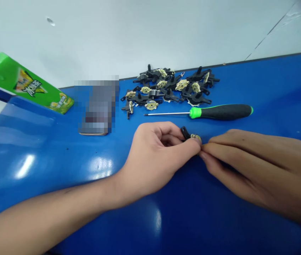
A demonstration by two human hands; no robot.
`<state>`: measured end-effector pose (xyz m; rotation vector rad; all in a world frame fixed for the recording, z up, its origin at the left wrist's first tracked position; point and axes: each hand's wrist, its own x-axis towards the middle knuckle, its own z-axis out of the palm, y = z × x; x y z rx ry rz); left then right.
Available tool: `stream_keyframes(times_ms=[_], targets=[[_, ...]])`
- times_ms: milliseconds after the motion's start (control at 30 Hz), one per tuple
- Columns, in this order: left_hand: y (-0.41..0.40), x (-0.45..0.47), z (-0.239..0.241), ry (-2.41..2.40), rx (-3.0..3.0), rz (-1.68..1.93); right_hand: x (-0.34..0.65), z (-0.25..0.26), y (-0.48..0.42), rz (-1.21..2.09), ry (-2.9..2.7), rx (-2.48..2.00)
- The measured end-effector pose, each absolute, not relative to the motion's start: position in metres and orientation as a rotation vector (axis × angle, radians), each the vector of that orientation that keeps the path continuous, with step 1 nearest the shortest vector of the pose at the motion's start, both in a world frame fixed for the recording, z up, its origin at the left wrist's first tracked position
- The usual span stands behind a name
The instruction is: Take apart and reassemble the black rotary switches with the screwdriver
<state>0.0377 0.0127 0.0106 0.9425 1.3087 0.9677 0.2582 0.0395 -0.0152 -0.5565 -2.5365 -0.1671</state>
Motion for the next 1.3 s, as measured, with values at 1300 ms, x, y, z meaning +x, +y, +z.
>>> stream_keyframes(times_ms=[1300], targets=[[0.016, 0.034, 0.009, 1.260, 0.851, 0.927, 0.251, -0.016, 0.037, -0.092, -2.416, -0.555]])
